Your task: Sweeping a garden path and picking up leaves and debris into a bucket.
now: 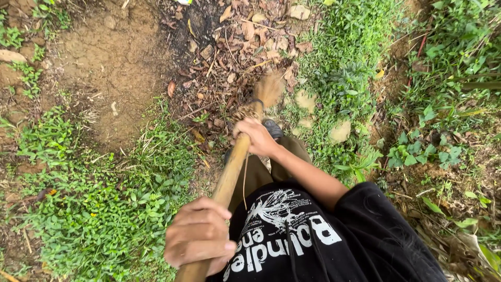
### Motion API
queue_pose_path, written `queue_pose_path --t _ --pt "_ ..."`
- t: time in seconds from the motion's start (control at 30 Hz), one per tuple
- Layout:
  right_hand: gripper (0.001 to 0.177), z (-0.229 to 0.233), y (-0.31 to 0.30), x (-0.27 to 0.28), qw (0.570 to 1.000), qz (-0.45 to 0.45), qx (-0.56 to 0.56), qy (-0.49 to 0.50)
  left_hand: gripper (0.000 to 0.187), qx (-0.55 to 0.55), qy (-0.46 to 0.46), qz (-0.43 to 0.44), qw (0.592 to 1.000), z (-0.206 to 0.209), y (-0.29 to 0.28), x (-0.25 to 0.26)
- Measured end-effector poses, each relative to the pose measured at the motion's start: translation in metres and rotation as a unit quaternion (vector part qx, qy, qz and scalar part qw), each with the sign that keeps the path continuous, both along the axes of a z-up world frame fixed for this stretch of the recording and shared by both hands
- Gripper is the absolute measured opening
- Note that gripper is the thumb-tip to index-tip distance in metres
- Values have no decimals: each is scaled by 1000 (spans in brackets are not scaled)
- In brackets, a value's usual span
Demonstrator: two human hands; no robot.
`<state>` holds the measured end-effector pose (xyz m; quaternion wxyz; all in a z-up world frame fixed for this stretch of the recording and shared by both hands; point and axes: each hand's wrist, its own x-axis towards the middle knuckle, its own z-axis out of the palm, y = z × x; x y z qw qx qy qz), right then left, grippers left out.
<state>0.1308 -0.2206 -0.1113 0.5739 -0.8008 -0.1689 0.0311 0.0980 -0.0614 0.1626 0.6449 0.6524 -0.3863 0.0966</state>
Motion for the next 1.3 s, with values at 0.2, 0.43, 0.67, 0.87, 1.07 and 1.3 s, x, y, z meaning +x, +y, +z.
queue_pose_path --t 0.2,0.43,0.67,0.87,1.07,1.3 --pt "29 -74 -88 -60 989 -85 -89 82 24 -31 251 -29 967 -105 -17 3" --pt "26 -150 -98 -50 990 -87 -77 76 16 152 308 -38 938 -116 -54 5" --pt "17 -64 -19 22 998 -44 37 20 15 137 142 -11 980 -5 -41 16" --pt "27 -16 -24 1 1000 -22 -10 15 19 -37 93 4 995 -20 -5 2" --pt "24 -130 -51 -26 995 21 -61 81 19 36 270 58 960 -111 -19 -15" --pt "17 -122 43 28 995 96 -4 35 20 153 245 181 940 -73 -6 -22"
